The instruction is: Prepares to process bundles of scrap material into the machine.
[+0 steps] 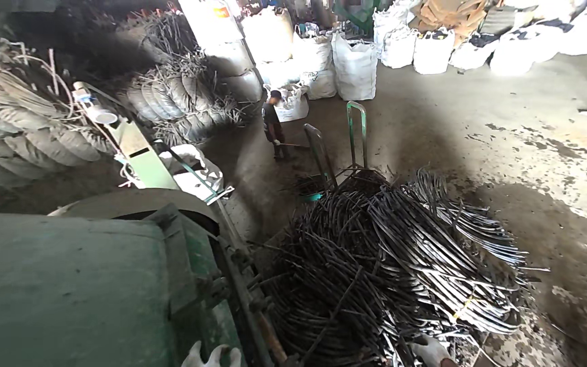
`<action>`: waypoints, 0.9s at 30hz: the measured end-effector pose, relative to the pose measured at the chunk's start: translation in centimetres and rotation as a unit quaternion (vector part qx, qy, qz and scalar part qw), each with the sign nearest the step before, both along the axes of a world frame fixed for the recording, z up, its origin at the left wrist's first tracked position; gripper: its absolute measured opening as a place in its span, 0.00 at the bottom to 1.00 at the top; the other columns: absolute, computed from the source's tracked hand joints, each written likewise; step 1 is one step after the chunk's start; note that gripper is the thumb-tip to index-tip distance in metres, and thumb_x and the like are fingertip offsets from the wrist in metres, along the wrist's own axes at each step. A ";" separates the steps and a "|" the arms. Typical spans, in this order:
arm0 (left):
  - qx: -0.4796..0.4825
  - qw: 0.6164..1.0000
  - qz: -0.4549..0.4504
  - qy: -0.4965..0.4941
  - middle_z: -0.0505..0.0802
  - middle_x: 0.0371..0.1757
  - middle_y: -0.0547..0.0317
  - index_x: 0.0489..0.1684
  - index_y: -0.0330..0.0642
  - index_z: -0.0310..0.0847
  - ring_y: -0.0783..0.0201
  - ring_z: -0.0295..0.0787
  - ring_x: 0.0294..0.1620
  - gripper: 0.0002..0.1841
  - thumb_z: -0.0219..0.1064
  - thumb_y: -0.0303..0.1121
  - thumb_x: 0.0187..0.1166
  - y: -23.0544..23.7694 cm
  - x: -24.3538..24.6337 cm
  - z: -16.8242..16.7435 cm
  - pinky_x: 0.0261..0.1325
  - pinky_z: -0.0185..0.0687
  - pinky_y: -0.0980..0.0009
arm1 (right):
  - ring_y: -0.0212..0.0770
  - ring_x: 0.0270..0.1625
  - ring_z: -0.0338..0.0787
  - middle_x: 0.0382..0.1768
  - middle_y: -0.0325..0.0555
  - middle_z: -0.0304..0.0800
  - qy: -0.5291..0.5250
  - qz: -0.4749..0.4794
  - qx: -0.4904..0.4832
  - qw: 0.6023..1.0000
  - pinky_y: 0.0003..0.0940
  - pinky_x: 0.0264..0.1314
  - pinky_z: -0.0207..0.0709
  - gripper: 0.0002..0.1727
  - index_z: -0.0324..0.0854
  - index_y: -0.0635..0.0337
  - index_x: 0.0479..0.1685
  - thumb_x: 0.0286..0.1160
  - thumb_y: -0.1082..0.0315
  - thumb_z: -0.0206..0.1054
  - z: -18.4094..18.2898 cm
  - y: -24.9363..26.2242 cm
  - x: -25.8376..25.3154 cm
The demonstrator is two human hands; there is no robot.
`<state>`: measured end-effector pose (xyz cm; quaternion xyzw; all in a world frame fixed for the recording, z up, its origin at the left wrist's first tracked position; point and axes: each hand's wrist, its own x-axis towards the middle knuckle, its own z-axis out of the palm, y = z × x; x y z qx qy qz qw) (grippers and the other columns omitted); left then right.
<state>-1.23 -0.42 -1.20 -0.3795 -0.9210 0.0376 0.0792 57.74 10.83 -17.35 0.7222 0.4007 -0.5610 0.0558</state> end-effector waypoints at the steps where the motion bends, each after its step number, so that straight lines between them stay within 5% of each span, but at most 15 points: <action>1: 0.000 1.000 0.000 0.000 0.69 0.90 0.55 0.53 0.75 0.91 0.46 0.58 0.91 0.26 0.60 0.71 0.66 0.0 0.0 0.1 0.88 0.50 0.43 | 0.56 0.63 0.93 0.62 0.57 0.92 0.002 -0.005 -0.002 1.000 0.62 0.69 0.84 0.35 0.80 0.49 0.76 0.71 0.42 0.72 0.0 0.0 0.0; 27: -0.003 1.000 0.003 0.001 0.69 0.91 0.56 0.54 0.73 0.91 0.46 0.58 0.91 0.26 0.60 0.70 0.66 0.0 -0.1 -0.2 0.88 0.51 0.43 | 0.53 0.56 0.95 0.58 0.55 0.94 0.006 -0.024 -0.008 1.000 0.58 0.63 0.87 0.33 0.82 0.48 0.73 0.69 0.42 0.73 0.3 0.1 -0.1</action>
